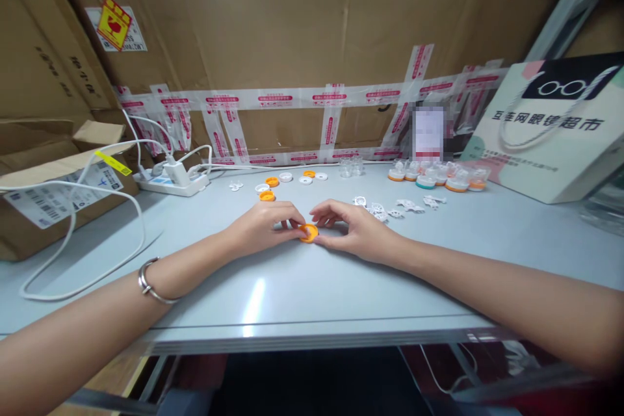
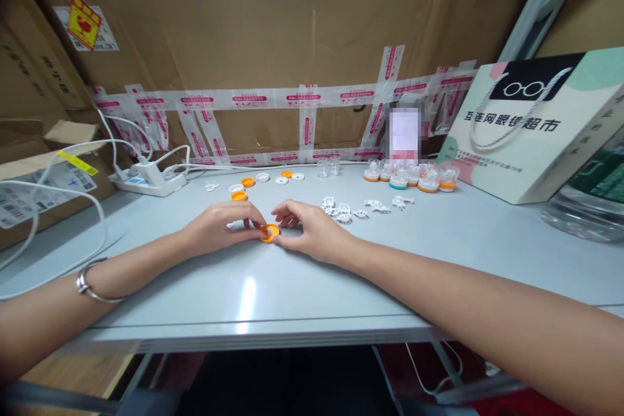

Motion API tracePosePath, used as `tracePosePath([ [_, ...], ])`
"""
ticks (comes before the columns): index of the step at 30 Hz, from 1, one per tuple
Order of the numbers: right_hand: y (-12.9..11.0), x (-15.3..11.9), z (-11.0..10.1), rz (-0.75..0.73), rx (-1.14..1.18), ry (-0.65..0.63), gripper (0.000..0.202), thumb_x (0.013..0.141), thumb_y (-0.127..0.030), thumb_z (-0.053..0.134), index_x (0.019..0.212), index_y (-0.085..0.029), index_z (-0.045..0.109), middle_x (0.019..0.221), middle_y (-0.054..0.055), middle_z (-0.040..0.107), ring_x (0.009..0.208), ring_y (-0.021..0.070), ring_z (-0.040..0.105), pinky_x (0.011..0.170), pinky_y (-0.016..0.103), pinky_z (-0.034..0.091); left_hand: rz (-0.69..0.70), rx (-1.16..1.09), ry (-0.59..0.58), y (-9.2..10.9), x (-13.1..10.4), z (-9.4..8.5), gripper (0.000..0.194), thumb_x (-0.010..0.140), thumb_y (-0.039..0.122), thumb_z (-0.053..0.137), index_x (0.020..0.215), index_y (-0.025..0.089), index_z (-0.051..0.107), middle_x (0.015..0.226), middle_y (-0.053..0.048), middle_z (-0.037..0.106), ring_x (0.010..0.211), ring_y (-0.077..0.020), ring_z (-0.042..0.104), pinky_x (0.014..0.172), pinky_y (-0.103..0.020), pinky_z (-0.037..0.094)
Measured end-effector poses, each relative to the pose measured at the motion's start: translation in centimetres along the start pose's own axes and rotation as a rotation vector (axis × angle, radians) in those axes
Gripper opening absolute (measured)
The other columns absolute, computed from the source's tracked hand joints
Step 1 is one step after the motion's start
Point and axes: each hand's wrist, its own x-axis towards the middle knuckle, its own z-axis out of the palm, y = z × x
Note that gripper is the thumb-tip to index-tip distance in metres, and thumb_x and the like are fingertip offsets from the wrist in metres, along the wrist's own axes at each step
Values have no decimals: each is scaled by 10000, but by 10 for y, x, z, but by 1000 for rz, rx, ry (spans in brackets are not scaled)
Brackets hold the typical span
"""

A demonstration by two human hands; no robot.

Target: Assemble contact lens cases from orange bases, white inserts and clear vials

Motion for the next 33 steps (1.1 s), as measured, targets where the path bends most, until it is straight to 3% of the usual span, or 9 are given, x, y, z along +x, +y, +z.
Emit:
tracePosePath([
  [5,-2,-1,-1,-29,20,-36,196,761,-251,599,946,-187,601,927,33,659,858,151,611,835,323,488,17,-38,-34,3,0,-2,117,804,223,603,890,158,649,807,-51,691,718,-125,622,692,-228,487],
  [17,-1,-1,-1,-18,40,-36,191,768,-323,603,907,-196,633,903,29,683,851,167,635,831,334,502,44,-41,-6,0,0,-1,162,804,240,603,931,154,653,814,-77,688,722,-143,632,688,-240,498],
  [33,0,-1,0,-40,0,-26,192,779,-308,600,910,-177,652,898,44,674,831,164,625,806,319,505,81,-20,-26,-1,0,0,135,821,201,579,918,155,661,842,-68,674,752,-134,624,707,-227,485],
])
